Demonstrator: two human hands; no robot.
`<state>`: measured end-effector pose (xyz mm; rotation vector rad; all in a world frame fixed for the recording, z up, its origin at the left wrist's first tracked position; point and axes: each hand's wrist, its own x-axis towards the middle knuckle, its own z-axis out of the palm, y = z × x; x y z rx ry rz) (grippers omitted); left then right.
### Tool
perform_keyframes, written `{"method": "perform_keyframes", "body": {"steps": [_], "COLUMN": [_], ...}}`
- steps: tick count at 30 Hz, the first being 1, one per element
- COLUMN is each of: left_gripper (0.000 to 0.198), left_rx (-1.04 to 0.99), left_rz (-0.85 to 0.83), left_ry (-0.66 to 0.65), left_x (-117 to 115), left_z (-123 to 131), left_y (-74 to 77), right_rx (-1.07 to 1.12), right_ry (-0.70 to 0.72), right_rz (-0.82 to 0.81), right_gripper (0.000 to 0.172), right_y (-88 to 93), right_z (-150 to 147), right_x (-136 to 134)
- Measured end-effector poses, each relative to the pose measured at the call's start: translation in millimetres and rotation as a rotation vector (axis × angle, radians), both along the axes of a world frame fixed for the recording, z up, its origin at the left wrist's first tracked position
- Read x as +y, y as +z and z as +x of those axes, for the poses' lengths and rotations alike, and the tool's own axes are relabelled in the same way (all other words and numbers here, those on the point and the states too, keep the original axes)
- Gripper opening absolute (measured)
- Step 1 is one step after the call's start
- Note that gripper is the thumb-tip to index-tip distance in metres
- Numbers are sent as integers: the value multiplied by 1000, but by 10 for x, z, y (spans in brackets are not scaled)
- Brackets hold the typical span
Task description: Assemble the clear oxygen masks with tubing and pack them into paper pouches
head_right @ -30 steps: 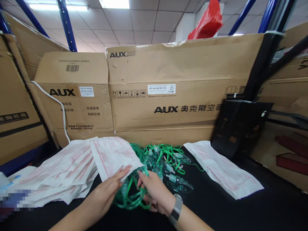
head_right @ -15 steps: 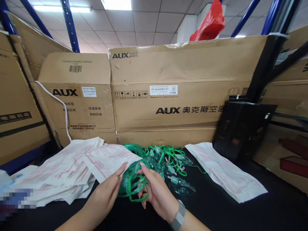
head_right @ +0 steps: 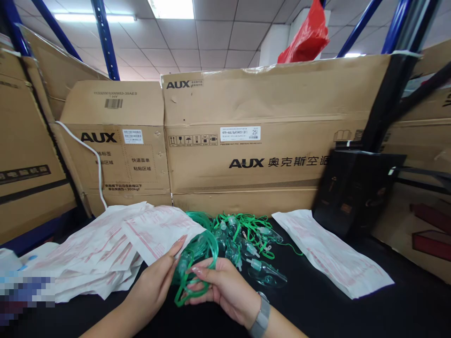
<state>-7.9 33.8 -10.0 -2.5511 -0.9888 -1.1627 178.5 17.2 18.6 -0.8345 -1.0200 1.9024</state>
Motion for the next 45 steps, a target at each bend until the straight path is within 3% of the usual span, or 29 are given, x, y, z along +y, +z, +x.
{"method": "perform_keyframes", "body": {"steps": [7,19,26,32,36,39,45], "left_gripper": [56,59,55,25,44,52,60], "left_rx": [0,-25,39,188,112,153,249], "left_rz": [109,33,60,69,57,100,153], "left_ry": [59,-98,-143,40,250,363,341], "left_x": [21,-61,-50,-13,-20,-7,61], "left_z": [-10,-1,-44,-16,70,126,136], "left_y": [10,32,70,81,26,-53,-162], "right_rx": [98,-111,-153,-265,-317,-333,-358], "right_ry": [-178,71,42,-5,-150,-227,-292], "right_rz": [-20,63,206,105,49,96,180], "right_gripper": [28,31,32,36,39,44,46], "right_y": [-22,-101,-78,-122,-203,-277,-367], "right_z": [15,-36,-22,-60,-95,-130,-167], "right_x": [60,13,44,46,85,122,164]}}
